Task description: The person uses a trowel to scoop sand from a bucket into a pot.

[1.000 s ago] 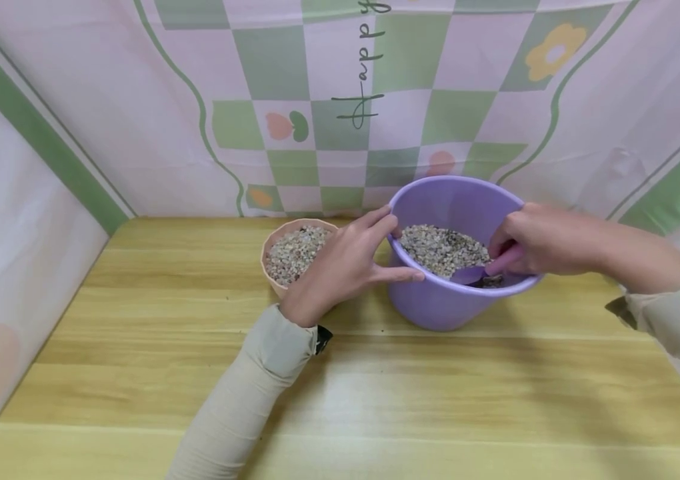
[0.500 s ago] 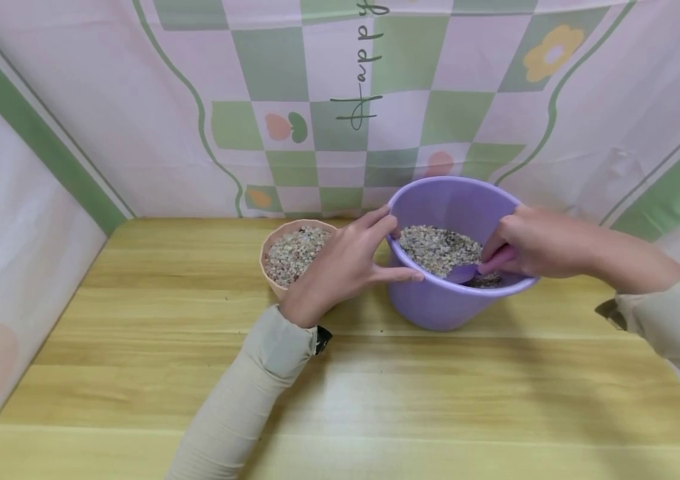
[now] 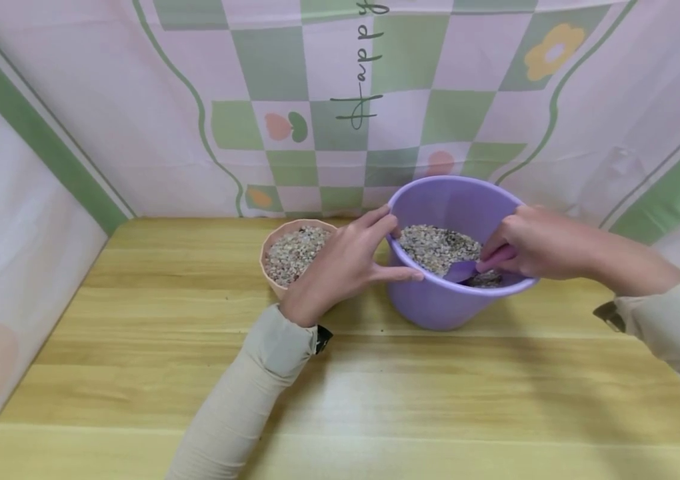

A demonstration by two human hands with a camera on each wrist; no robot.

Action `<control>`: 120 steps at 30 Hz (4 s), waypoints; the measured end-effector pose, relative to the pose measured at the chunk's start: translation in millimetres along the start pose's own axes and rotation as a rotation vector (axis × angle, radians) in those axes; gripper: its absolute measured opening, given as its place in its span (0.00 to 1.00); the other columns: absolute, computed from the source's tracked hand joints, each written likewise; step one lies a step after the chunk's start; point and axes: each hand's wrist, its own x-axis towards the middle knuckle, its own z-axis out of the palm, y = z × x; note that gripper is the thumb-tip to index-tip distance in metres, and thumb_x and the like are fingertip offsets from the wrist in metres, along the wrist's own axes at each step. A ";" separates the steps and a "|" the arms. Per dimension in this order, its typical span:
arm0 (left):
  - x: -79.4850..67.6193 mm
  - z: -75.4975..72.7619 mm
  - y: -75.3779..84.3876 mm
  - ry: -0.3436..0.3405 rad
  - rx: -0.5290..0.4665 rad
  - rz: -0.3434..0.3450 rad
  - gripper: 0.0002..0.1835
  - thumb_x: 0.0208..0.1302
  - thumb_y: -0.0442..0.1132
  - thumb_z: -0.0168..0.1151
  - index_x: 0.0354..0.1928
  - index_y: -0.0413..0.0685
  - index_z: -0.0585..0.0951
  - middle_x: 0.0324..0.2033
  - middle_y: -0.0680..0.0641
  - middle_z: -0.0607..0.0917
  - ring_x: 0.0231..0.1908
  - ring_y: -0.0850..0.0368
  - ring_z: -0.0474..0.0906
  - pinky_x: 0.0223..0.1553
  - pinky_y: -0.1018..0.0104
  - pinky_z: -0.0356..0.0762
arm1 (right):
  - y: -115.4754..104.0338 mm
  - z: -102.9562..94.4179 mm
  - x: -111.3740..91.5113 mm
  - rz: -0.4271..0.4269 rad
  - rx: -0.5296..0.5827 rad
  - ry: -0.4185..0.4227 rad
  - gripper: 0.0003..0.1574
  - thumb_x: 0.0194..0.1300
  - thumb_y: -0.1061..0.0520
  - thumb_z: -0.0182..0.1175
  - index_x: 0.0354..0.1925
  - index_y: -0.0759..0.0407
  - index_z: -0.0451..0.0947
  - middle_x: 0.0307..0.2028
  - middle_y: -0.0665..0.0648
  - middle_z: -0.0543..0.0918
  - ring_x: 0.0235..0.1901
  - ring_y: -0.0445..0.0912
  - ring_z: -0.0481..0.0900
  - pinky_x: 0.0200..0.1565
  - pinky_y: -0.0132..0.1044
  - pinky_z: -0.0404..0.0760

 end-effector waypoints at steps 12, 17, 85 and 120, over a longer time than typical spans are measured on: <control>-1.8 0.5 -0.3 -0.004 -0.005 -0.005 0.29 0.52 0.66 0.71 0.43 0.54 0.73 0.47 0.55 0.76 0.28 0.62 0.71 0.27 0.73 0.71 | 0.8 5.0 0.8 -0.037 0.007 0.059 0.08 0.52 0.63 0.76 0.31 0.51 0.90 0.27 0.45 0.89 0.24 0.31 0.83 0.26 0.24 0.80; -0.9 0.7 -0.3 -0.006 -0.005 -0.001 0.30 0.52 0.66 0.71 0.44 0.53 0.73 0.47 0.55 0.76 0.28 0.62 0.71 0.27 0.73 0.71 | 2.1 8.2 2.2 -0.059 -0.024 0.125 0.08 0.49 0.63 0.77 0.31 0.54 0.89 0.26 0.48 0.88 0.23 0.33 0.83 0.26 0.24 0.80; -0.4 -0.9 -0.3 0.001 -0.020 0.001 0.30 0.52 0.66 0.70 0.44 0.53 0.74 0.52 0.54 0.77 0.24 0.60 0.70 0.24 0.71 0.69 | 12.6 19.6 3.9 -0.243 -0.081 0.452 0.13 0.42 0.64 0.78 0.32 0.57 0.89 0.27 0.51 0.89 0.22 0.44 0.85 0.25 0.24 0.81; -2.5 1.9 -2.1 -0.003 -0.052 -0.024 0.29 0.53 0.64 0.71 0.45 0.53 0.75 0.57 0.51 0.77 0.26 0.61 0.72 0.27 0.72 0.73 | 12.2 24.5 -7.9 -0.299 -0.122 0.673 0.37 0.72 0.32 0.50 0.35 0.60 0.89 0.32 0.56 0.89 0.20 0.49 0.86 0.23 0.29 0.81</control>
